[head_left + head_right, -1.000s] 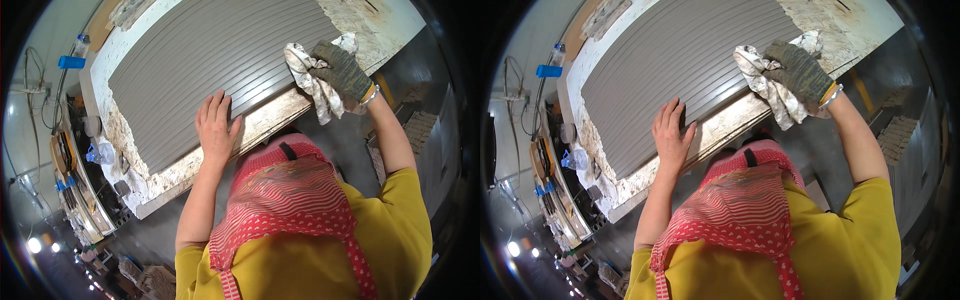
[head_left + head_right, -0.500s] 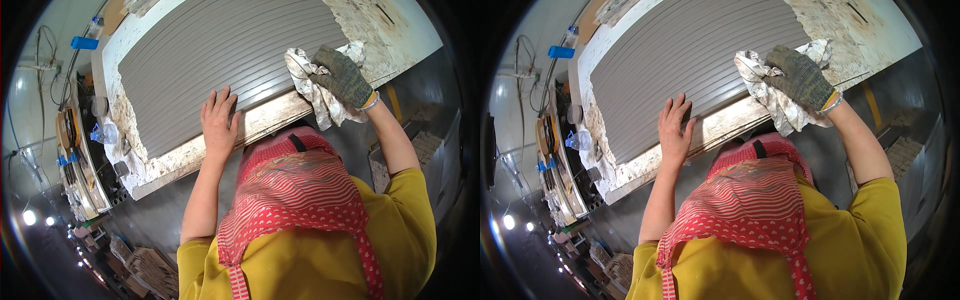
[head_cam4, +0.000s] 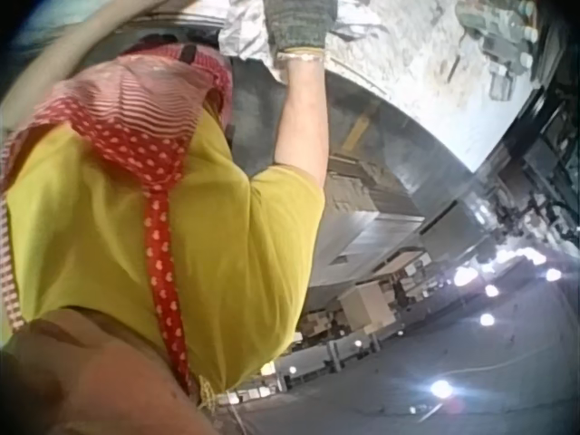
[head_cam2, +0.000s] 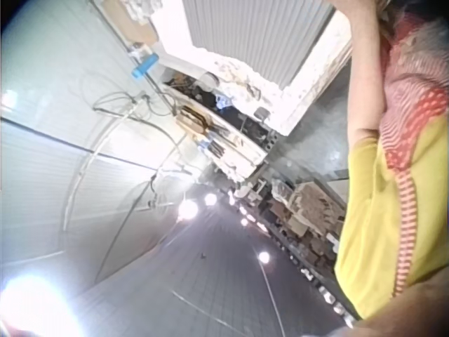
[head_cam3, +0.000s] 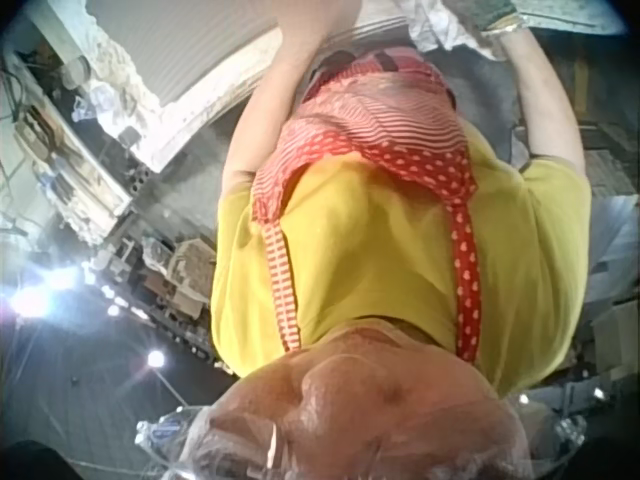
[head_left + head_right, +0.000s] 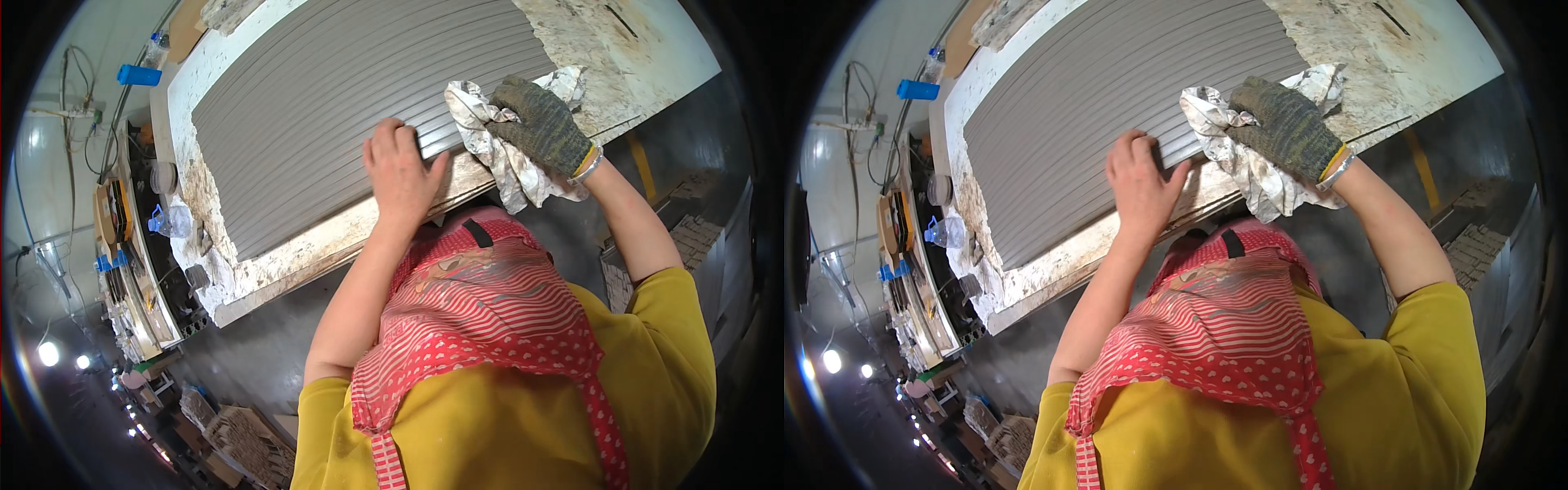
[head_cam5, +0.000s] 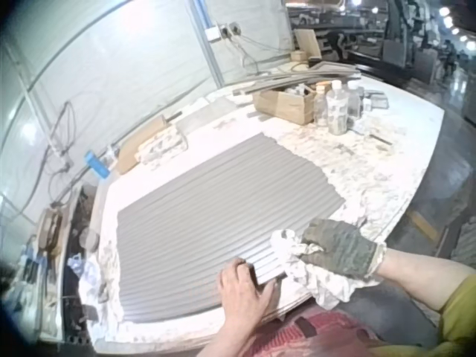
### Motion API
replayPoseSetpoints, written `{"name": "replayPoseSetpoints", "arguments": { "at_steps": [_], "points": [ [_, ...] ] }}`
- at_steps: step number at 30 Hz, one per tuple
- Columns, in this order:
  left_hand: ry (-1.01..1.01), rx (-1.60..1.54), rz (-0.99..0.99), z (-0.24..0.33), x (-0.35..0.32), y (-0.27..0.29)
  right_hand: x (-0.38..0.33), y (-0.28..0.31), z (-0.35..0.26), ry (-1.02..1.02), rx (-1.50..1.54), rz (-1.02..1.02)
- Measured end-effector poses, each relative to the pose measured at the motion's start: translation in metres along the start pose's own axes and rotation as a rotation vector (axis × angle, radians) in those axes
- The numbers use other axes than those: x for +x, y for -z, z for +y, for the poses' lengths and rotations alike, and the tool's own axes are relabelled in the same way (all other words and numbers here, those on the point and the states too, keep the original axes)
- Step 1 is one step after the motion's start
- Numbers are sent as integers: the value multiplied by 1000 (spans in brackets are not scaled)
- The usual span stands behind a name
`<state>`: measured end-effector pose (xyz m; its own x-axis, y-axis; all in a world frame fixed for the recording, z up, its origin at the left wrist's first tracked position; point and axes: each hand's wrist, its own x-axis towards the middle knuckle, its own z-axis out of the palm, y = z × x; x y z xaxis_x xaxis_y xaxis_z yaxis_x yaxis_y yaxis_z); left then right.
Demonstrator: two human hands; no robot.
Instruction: The person cleans a grooved wood panel by hand using a cloth. They wipe across the entire surface multiple times, periodically applying a liquid from a bottle to the cloth before resuming the wiping.
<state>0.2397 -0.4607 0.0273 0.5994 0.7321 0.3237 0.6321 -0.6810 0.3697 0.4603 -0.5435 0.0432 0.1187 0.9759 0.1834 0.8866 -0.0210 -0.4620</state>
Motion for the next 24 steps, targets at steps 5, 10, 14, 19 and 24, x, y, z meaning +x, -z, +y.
{"name": "replayPoseSetpoints", "arguments": {
  "at_steps": [5, 10, 14, 19, 24],
  "points": [
    [-72, -98, -60, -4, -3, -1, -2, 0, 8, 40, 63, 24],
    [-23, 14, -42, 6, -2, 1, 1, 6, -1, 16, 115, -26],
    [-48, -15, -52, -1, -5, 0, -4, 4, 0, 47, 92, 28],
    [4, -29, -74, 5, -3, 2, -3, -7, 3, 53, 66, 78],
    [-18, -176, -85, -22, -11, 11, -1, -3, 9, 117, 23, 103]
  ]
}}
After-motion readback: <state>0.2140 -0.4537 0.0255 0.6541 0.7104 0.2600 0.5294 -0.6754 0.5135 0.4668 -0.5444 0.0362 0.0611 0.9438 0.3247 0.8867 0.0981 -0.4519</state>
